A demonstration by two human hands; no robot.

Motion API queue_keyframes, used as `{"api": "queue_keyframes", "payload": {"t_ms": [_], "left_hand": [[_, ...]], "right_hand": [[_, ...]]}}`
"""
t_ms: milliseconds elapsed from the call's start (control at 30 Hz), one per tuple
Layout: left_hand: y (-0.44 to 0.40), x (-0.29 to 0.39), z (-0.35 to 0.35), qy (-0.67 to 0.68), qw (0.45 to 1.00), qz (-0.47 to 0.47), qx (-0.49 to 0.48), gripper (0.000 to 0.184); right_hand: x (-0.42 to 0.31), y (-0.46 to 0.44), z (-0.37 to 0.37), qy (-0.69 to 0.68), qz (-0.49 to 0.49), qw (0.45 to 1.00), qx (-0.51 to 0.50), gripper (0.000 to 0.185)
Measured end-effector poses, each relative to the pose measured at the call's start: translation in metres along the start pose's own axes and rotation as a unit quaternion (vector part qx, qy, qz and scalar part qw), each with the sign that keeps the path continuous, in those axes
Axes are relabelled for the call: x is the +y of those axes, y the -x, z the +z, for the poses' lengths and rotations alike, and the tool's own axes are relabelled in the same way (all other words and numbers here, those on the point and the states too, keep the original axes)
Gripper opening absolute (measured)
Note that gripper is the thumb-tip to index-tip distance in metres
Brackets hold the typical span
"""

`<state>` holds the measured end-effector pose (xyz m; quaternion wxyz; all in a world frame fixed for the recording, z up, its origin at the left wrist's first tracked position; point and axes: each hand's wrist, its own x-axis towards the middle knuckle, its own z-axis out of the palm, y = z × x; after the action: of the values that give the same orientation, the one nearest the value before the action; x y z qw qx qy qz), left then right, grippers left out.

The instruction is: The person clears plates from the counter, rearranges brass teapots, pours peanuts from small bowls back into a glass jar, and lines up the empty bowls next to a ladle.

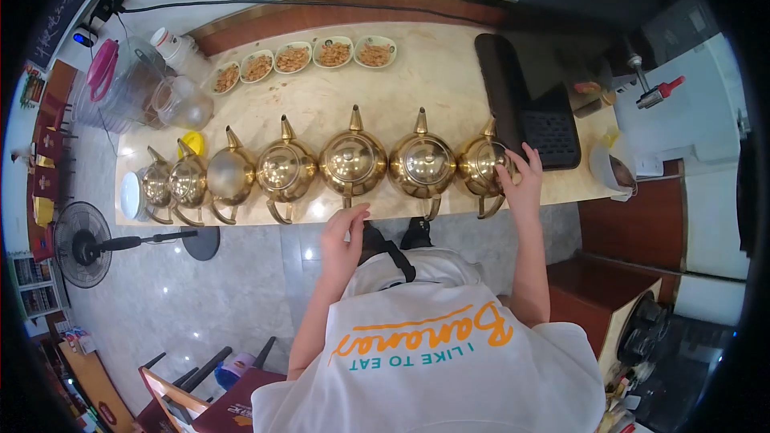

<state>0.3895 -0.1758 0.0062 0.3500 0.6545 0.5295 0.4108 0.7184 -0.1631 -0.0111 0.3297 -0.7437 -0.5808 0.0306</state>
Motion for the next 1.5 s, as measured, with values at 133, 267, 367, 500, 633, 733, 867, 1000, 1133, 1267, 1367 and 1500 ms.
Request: {"api": "queue_keyframes", "payload": {"t_ms": [133,267,367,500,633,733,867,1000,1133,1267,1367,1500], "left_hand": [[-0.002,0.001,-0.015,-0.046,0.998,-0.007,0.052,0.019],[-0.006,-0.012,-0.032,-0.1,0.988,0.028,0.111,0.019],[-0.005,-0.028,-0.049,-0.127,0.979,0.041,0.153,0.019],[-0.004,-0.043,-0.082,-0.151,0.964,0.048,0.216,0.02],[0.01,-0.085,-0.12,-0.086,0.944,-0.066,0.312,0.03],[0.018,-0.126,-0.141,0.106,0.885,-0.186,0.412,0.039],[0.025,-0.171,-0.162,0.173,0.847,-0.347,0.363,0.047],[0.014,-0.168,-0.149,0.155,0.858,-0.329,0.362,0.049],[0.019,-0.179,-0.138,0.062,0.881,-0.284,0.374,0.05],[0.022,-0.16,-0.153,0.18,0.858,-0.346,0.334,0.052],[0.023,-0.153,-0.163,0.168,0.865,-0.362,0.304,0.047],[0.014,-0.134,-0.178,0.174,0.856,-0.352,0.337,0.038]], "right_hand": [[-0.02,-0.001,-0.003,0.012,-0.048,0.999,0.0,0.029],[-0.059,-0.009,0.0,-0.026,-0.088,0.996,-0.014,0.029],[-0.089,-0.017,0.009,-0.053,-0.119,0.991,-0.021,0.026],[-0.13,-0.025,0.023,-0.048,-0.156,0.986,-0.019,0.021],[-0.15,-0.026,0.048,-0.088,-0.159,0.983,-0.013,0.01],[-0.162,-0.024,0.06,-0.133,-0.13,0.982,-0.018,0.009],[-0.172,-0.023,0.068,-0.16,-0.118,0.98,-0.029,0.013],[-0.164,-0.027,0.073,-0.187,-0.1,0.977,-0.037,0.016],[-0.165,-0.033,0.073,-0.184,-0.032,0.98,-0.071,0.015],[-0.171,-0.046,0.086,-0.187,-0.048,0.978,-0.074,0.015],[-0.17,-0.056,0.1,-0.19,-0.071,0.976,-0.082,0.016],[-0.181,-0.076,0.1,-0.152,-0.135,0.978,-0.049,0.019]]}}
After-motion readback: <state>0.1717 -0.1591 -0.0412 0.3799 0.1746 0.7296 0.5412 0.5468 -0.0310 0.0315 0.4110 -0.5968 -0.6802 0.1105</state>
